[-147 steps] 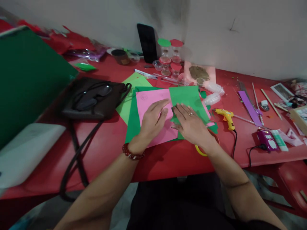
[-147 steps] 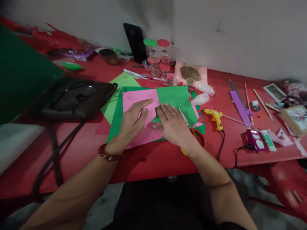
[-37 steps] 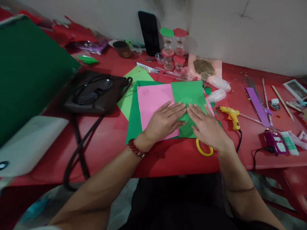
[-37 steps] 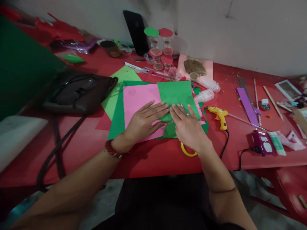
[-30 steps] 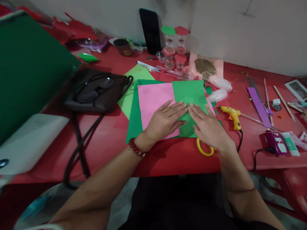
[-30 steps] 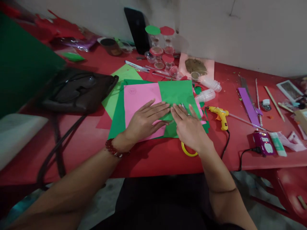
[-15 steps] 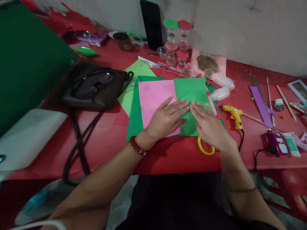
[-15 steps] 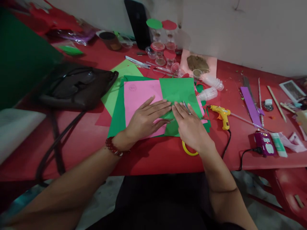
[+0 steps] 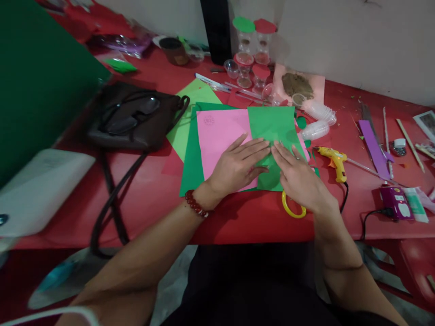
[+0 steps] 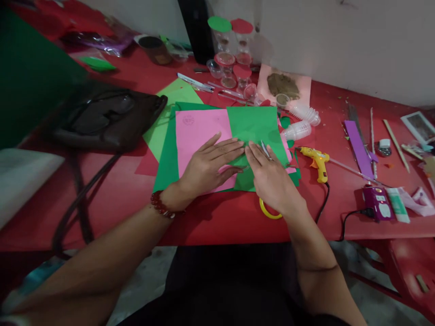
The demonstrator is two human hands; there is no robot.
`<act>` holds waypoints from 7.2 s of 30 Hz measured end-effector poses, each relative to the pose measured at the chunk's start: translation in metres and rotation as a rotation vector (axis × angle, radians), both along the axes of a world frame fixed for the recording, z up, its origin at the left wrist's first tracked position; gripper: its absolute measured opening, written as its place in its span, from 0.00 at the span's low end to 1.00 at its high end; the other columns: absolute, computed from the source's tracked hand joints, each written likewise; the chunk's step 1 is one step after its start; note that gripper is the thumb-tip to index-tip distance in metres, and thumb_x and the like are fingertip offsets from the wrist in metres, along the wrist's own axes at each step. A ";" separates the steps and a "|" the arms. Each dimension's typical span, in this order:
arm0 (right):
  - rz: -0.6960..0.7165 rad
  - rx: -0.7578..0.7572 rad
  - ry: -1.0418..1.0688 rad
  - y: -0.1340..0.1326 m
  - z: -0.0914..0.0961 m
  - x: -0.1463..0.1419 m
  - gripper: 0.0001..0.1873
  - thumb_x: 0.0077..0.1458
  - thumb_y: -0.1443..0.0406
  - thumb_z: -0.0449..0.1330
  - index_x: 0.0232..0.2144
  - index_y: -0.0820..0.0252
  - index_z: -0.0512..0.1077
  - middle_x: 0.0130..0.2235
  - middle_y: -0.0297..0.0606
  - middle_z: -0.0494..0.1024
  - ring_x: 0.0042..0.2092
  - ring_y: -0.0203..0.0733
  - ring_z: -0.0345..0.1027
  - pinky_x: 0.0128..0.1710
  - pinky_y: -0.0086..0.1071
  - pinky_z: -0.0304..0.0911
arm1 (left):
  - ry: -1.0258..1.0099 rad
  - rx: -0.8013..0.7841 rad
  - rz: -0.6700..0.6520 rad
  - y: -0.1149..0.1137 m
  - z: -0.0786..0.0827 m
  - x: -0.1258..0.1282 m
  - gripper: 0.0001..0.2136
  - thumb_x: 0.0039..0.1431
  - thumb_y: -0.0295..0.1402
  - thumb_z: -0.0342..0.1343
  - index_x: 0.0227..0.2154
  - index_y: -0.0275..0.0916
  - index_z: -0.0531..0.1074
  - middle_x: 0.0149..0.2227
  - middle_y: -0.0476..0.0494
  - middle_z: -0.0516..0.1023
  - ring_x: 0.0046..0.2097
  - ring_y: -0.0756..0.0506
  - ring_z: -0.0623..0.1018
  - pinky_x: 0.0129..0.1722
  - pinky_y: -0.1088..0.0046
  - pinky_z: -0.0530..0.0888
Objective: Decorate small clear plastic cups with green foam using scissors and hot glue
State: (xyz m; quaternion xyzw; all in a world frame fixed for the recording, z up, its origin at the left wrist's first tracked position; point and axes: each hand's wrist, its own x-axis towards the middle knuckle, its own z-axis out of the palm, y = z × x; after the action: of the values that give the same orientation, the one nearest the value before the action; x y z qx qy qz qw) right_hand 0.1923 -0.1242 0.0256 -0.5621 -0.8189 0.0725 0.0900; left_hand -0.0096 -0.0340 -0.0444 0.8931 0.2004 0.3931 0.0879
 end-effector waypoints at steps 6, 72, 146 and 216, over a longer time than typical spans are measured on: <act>-0.026 0.053 -0.016 0.002 0.000 -0.003 0.33 0.64 0.76 0.48 0.69 0.73 0.65 0.72 0.55 0.65 0.75 0.54 0.57 0.77 0.58 0.50 | -0.005 0.004 -0.020 0.002 0.001 -0.002 0.22 0.70 0.40 0.61 0.64 0.44 0.72 0.62 0.38 0.80 0.65 0.39 0.78 0.71 0.44 0.67; -0.094 0.192 -0.001 0.005 -0.014 -0.028 0.33 0.70 0.61 0.56 0.73 0.66 0.61 0.77 0.51 0.55 0.79 0.60 0.43 0.78 0.62 0.39 | -0.025 0.123 0.008 0.002 0.023 -0.027 0.23 0.70 0.52 0.57 0.61 0.47 0.72 0.61 0.44 0.82 0.62 0.39 0.81 0.71 0.43 0.69; -0.074 0.344 0.286 0.023 -0.044 -0.012 0.29 0.70 0.73 0.48 0.66 0.52 0.71 0.67 0.39 0.76 0.71 0.48 0.64 0.74 0.55 0.57 | -0.379 -0.737 -0.006 0.008 0.015 -0.017 0.30 0.71 0.58 0.49 0.62 0.41 0.76 0.60 0.32 0.81 0.61 0.36 0.80 0.64 0.51 0.73; -0.301 -0.080 1.291 0.013 -0.031 -0.033 0.25 0.58 0.46 0.70 0.49 0.51 0.72 0.29 0.26 0.79 0.33 0.41 0.81 0.39 0.39 0.81 | -0.663 -1.323 -0.388 -0.008 0.015 0.001 0.18 0.48 0.46 0.77 0.35 0.45 0.78 0.40 0.47 0.83 0.45 0.42 0.83 0.49 0.61 0.81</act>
State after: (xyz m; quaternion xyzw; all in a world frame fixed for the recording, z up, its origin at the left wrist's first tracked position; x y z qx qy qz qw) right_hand 0.1588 -0.1108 -0.0058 -0.5170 -0.5097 0.4118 0.5508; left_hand -0.0084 -0.0418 -0.0290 0.5087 0.1969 0.4162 0.7275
